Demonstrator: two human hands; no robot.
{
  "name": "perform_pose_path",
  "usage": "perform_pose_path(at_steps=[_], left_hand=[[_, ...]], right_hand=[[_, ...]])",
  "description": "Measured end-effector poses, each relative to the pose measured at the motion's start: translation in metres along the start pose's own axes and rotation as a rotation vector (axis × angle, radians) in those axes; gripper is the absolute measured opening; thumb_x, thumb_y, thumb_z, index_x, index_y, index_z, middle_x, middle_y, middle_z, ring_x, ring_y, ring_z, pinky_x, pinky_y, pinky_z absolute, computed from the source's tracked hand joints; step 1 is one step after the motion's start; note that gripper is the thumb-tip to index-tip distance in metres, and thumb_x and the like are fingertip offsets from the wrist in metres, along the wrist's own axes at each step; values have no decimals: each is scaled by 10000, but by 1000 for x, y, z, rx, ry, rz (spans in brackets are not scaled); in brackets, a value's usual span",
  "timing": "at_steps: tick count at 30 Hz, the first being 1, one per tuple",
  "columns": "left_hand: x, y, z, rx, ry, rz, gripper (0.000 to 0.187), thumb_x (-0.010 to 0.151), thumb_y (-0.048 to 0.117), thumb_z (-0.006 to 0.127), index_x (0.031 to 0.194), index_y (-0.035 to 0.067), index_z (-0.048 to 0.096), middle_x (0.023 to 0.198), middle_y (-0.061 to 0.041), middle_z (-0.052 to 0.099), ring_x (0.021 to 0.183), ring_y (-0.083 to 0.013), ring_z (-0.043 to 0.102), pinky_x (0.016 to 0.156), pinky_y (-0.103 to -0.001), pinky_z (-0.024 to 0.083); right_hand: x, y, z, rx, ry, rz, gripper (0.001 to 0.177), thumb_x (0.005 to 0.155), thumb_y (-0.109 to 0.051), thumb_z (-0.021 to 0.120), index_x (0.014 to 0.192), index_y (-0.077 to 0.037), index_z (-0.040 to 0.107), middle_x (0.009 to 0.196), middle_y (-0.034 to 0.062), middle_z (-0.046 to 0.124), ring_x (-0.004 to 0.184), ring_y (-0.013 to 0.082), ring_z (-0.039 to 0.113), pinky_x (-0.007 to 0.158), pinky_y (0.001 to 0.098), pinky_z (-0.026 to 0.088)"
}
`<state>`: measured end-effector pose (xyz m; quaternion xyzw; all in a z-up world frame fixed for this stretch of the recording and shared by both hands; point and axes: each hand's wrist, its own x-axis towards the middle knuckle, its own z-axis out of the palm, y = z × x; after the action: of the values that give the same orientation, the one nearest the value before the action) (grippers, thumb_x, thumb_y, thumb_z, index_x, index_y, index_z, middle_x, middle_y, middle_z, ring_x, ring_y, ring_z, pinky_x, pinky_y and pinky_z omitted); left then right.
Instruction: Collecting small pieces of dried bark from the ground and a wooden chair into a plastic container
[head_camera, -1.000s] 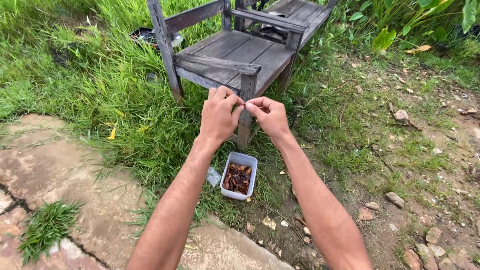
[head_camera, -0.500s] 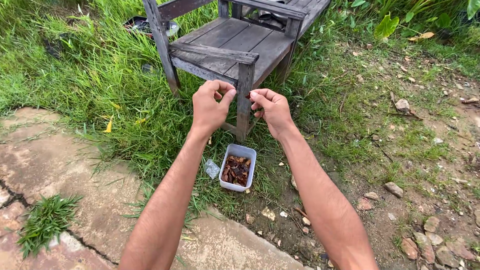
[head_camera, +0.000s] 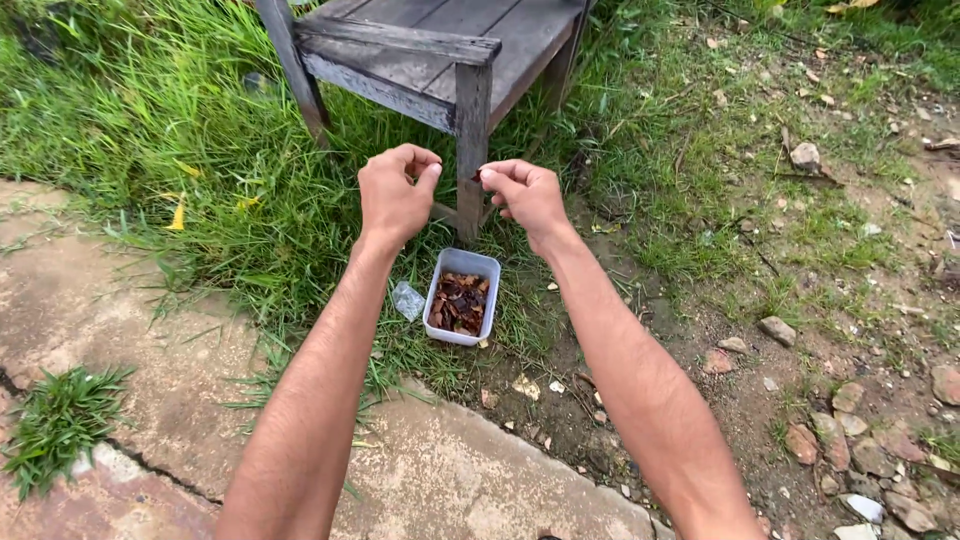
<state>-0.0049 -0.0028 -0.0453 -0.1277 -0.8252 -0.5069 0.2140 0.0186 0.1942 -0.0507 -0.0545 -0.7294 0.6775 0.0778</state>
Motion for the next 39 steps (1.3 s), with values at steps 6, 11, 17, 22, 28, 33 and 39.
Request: perform_pose_path(at_steps=[6, 11, 17, 22, 28, 33, 39], left_hand=[[-25, -39, 38, 85, -137, -160, 74, 826, 159, 786, 888, 200, 785, 702, 11, 710, 770, -259, 669, 785, -415, 557], [-40, -80, 61, 137, -202, -258, 55, 828, 171, 794, 864, 189, 757, 721, 23, 710, 835, -270, 658, 812, -424, 547], [-70, -131, 99, 200, -301, -421, 50, 841, 187, 789, 867, 181, 747, 764, 22, 720, 935, -270, 655, 879, -441, 548], [-97, -172, 129, 254, -389, -564, 74, 849, 234, 782, 905, 219, 736, 802, 75, 723, 976, -217, 639, 904, -426, 555], [-121, -213, 159, 263, -482, -674, 69, 874, 245, 744, 911, 195, 714, 783, 60, 757, 967, -225, 712, 905, -454, 567], [-131, -236, 178, 279, -519, -665, 51, 875, 215, 724, 924, 203, 734, 821, 52, 759, 1018, -253, 677, 937, -448, 570], [-144, -268, 199, 315, -521, -618, 56, 838, 228, 776, 885, 252, 759, 843, 44, 731, 1041, -253, 654, 945, -447, 574]], right_hand=[[19, 63, 1, -255, 39, 50, 167, 783, -252, 804, 936, -187, 818, 713, -23, 734, 624, 44, 618, 558, 179, 469], [48, 137, 0, -466, 54, 155, 152, 725, -349, 791, 872, -323, 822, 632, -97, 711, 633, 76, 657, 627, 229, 532], [47, 203, 8, -531, 30, 254, 144, 756, -356, 761, 882, -321, 820, 671, -69, 726, 731, 127, 696, 715, 287, 555], [33, 247, 13, -524, 1, 307, 131, 806, -286, 734, 895, -260, 827, 676, -50, 729, 742, 146, 702, 762, 293, 553], [29, 294, 17, -578, -32, 409, 143, 802, -380, 722, 868, -301, 820, 706, -48, 749, 822, 214, 737, 778, 366, 567], [34, 324, 19, -622, -73, 409, 136, 804, -373, 699, 828, -309, 817, 727, -21, 756, 861, 259, 737, 802, 399, 572], [41, 348, 24, -645, -95, 386, 153, 783, -335, 738, 912, -311, 818, 758, -32, 746, 845, 223, 731, 805, 407, 584]])
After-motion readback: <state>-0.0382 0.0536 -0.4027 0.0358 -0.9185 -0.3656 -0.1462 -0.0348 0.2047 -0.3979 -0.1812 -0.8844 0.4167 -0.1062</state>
